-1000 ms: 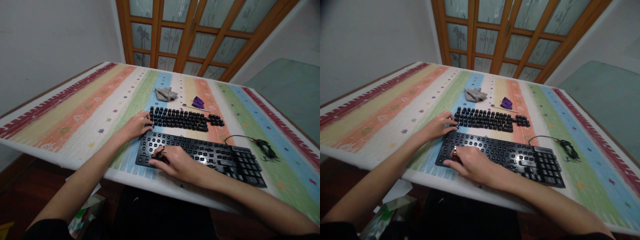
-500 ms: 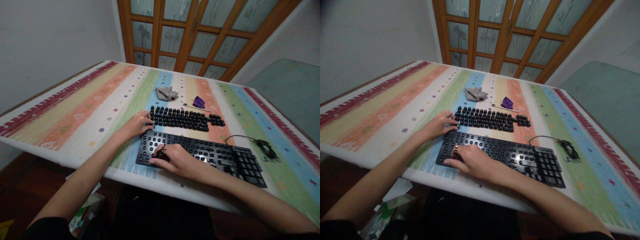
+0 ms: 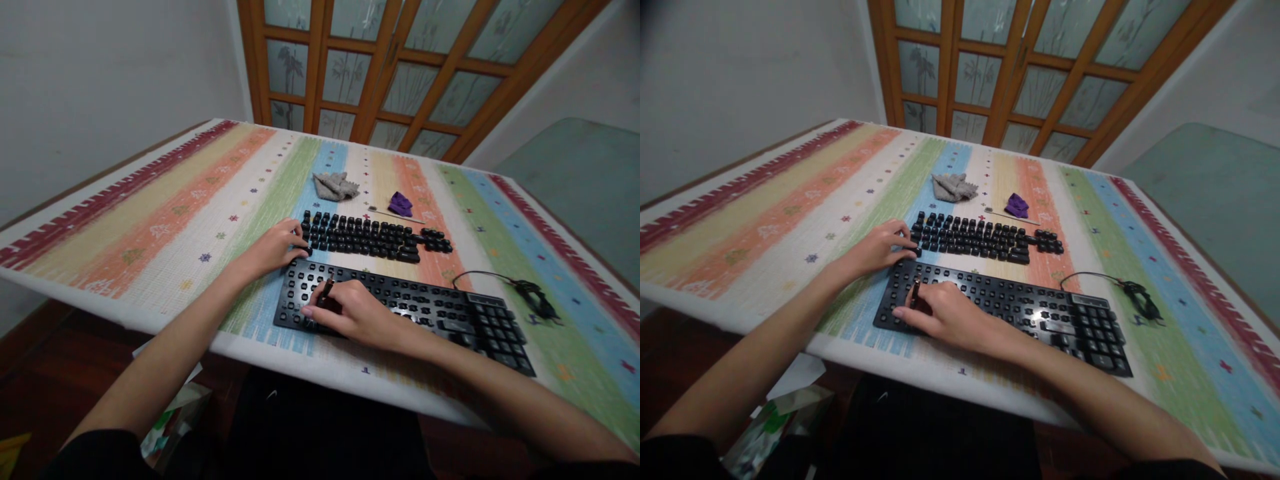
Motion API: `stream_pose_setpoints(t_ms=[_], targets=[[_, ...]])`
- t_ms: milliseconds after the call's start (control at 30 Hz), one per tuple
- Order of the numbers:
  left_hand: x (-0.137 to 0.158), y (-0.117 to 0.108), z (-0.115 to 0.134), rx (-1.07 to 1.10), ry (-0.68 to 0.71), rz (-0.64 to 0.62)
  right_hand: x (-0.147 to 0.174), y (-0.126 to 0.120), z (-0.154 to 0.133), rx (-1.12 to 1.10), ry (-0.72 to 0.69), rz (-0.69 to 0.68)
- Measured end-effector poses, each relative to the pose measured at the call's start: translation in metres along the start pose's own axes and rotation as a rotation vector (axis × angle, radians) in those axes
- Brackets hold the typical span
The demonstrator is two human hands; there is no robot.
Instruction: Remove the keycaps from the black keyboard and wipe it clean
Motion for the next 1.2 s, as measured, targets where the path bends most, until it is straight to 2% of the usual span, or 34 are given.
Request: stream_pose_setpoints(t_ms=[333, 567, 900, 1067, 1200], targets=[[-0.003, 0.001, 0.000, 0.014, -0.034, -0.021, 0.011, 0.006, -0.003, 0.113, -0.183, -0.043], [-0.002, 0.001, 0.001, 0.001, -0.054, -0.034, -0.002, 0.000, 0.000, 0.034, -0.025, -0.050], [-0.002, 0.002, -0.001, -0.005, -0.067, -0.019, -0.010, 0.000, 0.005, 0.016, -0.039, -0.027], [-0.001, 0.000, -0.001, -0.001, -0.068, -0.012, -0.009, 0.003, 0.012, -0.067, 0.033, 0.039], [-0.001, 0.000, -0.002, 0.017, -0.067, 0.002, -0.006, 0.001, 0.008, -0.034, -0.018, 0.036]])
Point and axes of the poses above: each hand's wrist, its own x-axis away from the middle knuckle, its own y-axis out of the palm, z = x × y, the point moved 3 cm from there along -x, towards the middle knuckle, and after that the axes turned 3 degrees about -x, right-handed, at the moved point
